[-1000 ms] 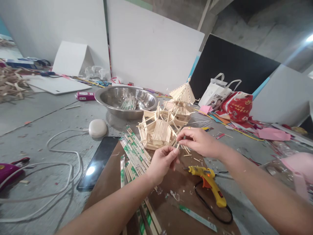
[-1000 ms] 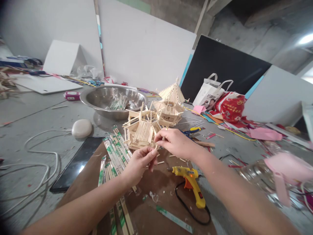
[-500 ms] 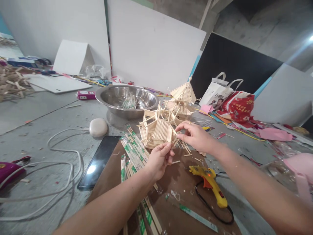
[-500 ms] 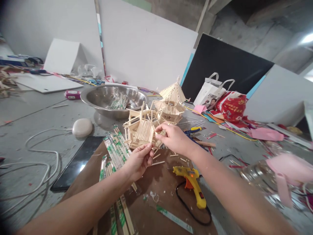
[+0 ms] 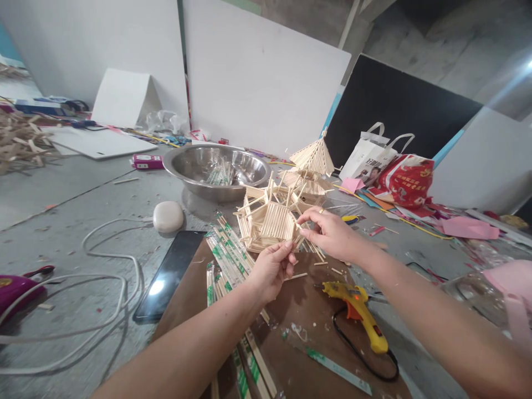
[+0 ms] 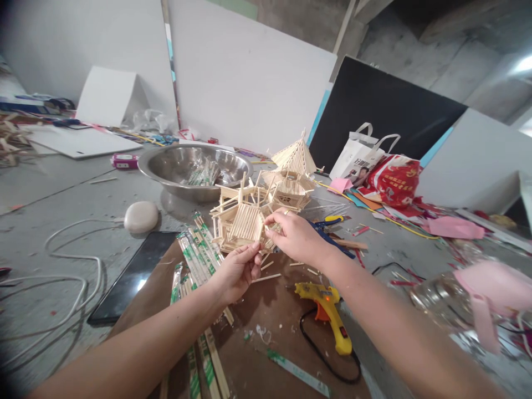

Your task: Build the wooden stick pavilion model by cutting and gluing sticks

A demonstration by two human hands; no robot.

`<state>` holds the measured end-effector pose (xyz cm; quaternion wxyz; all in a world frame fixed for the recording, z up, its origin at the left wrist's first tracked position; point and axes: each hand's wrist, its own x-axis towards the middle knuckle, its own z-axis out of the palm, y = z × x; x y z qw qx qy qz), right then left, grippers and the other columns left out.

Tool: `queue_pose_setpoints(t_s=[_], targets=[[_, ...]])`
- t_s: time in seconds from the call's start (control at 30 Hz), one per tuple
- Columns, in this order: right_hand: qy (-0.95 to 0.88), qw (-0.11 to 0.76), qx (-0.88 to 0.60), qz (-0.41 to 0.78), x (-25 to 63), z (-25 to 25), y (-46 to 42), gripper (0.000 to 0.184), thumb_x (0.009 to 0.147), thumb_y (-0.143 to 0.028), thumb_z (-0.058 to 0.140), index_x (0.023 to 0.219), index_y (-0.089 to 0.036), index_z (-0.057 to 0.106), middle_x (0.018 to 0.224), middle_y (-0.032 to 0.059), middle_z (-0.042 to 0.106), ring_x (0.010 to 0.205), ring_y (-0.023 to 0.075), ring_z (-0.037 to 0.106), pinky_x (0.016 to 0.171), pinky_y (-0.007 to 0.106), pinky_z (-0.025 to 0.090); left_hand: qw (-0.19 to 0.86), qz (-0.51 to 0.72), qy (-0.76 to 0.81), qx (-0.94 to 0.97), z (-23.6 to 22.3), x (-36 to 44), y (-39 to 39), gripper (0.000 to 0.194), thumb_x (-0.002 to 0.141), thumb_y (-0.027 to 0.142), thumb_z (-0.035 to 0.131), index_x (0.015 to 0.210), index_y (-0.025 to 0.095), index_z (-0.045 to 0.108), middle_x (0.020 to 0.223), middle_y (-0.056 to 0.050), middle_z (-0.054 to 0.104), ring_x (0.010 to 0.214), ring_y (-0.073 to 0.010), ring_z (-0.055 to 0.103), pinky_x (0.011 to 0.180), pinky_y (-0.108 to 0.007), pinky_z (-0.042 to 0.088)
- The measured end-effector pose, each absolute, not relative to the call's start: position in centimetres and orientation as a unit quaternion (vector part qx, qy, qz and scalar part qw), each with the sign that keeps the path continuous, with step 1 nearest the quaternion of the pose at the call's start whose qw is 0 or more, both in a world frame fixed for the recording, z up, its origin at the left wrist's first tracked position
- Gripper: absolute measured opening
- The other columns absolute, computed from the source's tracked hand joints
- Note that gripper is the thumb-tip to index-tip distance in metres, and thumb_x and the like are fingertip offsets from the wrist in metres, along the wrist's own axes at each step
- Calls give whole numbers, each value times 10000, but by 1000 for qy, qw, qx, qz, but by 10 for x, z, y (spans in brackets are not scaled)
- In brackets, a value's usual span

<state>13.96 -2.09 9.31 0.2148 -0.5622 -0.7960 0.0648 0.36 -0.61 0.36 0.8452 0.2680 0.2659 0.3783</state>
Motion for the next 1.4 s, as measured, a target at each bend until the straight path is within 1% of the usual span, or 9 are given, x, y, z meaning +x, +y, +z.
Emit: queue_pose_setpoints(t_s=[0.2,0.4,0.6,0.8,0.9,1.03,1.17,1.3,1.4], targets=[[-813,187,-550,37,139,92,-21,233,760,-208,441,970,-212,542,996,39,519,675,100,505,654,259,400,850,370,266,265,4,2,-5,150,681,268,594,691,129,539,465,54,494,326,-15,406,355,-126,320],[-813,152,-562,1,139,91,-22,266,779,-241,412,1011,-221,540,1033,51,507,676,112,527,685,285,414,848,372,265,270,5,2,-4,136,684,258,592,692,129,548,460,55,490,324,-16,400,344,-126,317],[-815,134,-563,-23,138,90,-22,273,779,-242,408,1022,-212,528,1051,54,501,824,154,528,749,299,403,853,365,256,270,4,1,-3,128,693,247,582,688,124,550,461,50,503,320,-17,405,346,-126,319],[-816,134,-562,-22,139,89,-23,272,780,-244,405,1027,-218,516,1063,46,495,672,108,531,681,271,415,858,361,247,268,2,0,-2,108,714,233,558,709,125,554,469,45,520,320,-22,422,343,-124,315],[-815,132,-563,-25,139,89,-24,276,777,-248,412,1031,-220,514,1066,45,496,646,102,528,665,265,412,861,360,242,267,1,0,-2,107,709,231,564,723,125,560,471,47,521,323,-23,423,349,-126,323],[-818,130,-560,-32,140,88,-24,284,776,-240,409,1042,-222,508,1059,42,500,679,110,539,677,266,413,862,359,235,269,0,0,-1,112,707,228,566,746,123,570,473,46,525,320,-25,421,346,-130,322],[-821,132,-554,-42,141,87,-23,284,774,-237,409,1040,-217,508,1052,46,501,772,136,545,718,281,414,865,353,233,270,0,-2,0,132,697,228,578,774,121,579,486,38,536,332,-32,437,348,-136,325],[-823,129,-551,-45,141,86,-22,280,776,-234,404,1037,-220,505,1047,45,503,749,130,548,727,289,419,865,353,228,273,-1,-2,0,135,697,233,578,774,122,583,484,36,539,327,-37,437,347,-145,327],[-823,129,-551,-48,141,87,-22,284,775,-230,406,1042,-221,501,1048,42,506,796,144,547,743,292,417,865,351,230,277,-1,-2,0,131,703,233,572,774,124,584,485,35,544,323,-39,436,344,-148,323]])
